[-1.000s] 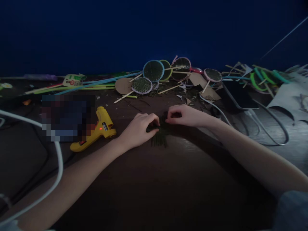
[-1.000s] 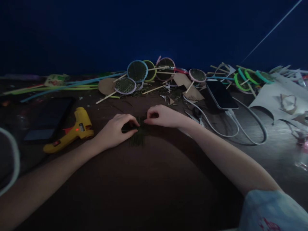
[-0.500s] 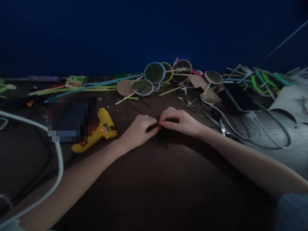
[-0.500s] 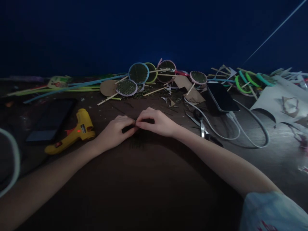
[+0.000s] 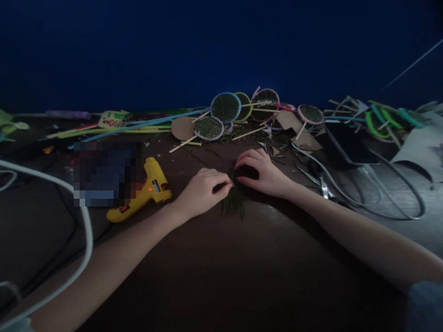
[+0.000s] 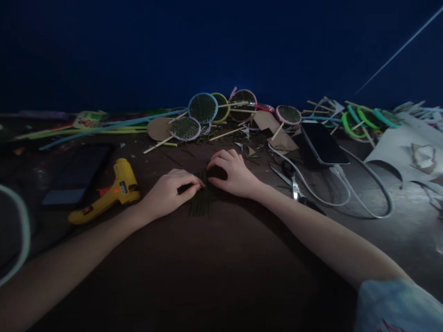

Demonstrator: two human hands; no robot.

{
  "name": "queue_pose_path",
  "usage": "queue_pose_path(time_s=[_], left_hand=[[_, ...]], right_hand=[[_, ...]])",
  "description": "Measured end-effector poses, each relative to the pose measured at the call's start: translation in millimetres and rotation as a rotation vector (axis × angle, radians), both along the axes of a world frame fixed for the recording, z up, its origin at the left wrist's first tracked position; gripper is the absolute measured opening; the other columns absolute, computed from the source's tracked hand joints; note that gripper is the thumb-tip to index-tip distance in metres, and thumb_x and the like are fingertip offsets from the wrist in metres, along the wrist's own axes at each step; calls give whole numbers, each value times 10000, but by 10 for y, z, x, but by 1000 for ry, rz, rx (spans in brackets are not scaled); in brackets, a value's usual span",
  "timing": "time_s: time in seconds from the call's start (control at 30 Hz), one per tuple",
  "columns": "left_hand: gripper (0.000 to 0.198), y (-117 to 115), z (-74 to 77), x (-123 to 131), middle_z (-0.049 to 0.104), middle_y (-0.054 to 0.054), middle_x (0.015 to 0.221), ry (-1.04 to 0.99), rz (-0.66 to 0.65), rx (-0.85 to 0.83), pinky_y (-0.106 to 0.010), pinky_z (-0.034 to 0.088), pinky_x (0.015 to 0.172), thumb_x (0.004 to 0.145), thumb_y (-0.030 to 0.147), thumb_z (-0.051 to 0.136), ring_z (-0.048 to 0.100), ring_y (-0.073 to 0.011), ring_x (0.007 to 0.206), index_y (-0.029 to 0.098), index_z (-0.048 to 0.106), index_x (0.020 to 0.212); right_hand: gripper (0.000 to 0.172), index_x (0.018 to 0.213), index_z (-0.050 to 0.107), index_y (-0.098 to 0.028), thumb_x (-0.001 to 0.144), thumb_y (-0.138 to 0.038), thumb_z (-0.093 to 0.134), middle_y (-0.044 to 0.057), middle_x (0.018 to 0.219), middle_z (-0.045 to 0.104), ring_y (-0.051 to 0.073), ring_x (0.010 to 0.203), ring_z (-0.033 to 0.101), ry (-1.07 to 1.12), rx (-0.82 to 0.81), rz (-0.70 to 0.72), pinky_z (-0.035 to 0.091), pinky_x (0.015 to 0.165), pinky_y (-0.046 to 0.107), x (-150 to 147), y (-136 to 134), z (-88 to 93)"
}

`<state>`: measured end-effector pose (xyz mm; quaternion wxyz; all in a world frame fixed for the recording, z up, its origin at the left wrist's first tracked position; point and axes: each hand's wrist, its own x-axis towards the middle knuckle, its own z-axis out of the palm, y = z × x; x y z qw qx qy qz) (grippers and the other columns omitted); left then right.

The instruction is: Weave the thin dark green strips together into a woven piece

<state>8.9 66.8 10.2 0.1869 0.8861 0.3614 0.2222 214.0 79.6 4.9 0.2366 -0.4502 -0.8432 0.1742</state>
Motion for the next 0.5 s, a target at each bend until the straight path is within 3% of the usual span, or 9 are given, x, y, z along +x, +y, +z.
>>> queue_pose_path(time_s=[0.2, 0.5], left_hand=[[176, 0, 13, -8, 687, -3, 813, 5, 6, -30, -327, 432, 769, 868, 240, 468, 609, -157, 779, 199, 635, 827], [160, 3, 37, 2, 681, -8, 789, 13, 17, -42, -312, 431, 735, 858, 234, 488, 607, -169, 768, 191, 634, 808]], right_hand=[[56, 830, 556, -213, 775, -223, 562, 59, 988, 584, 227, 966, 480, 102, 5, 44, 347, 897, 430, 14, 17, 31], [63, 823, 559, -216, 766, -193, 572, 41, 894, 628, 205, 917, 531, 226, 32, 125, 406, 855, 390, -9, -62, 70]])
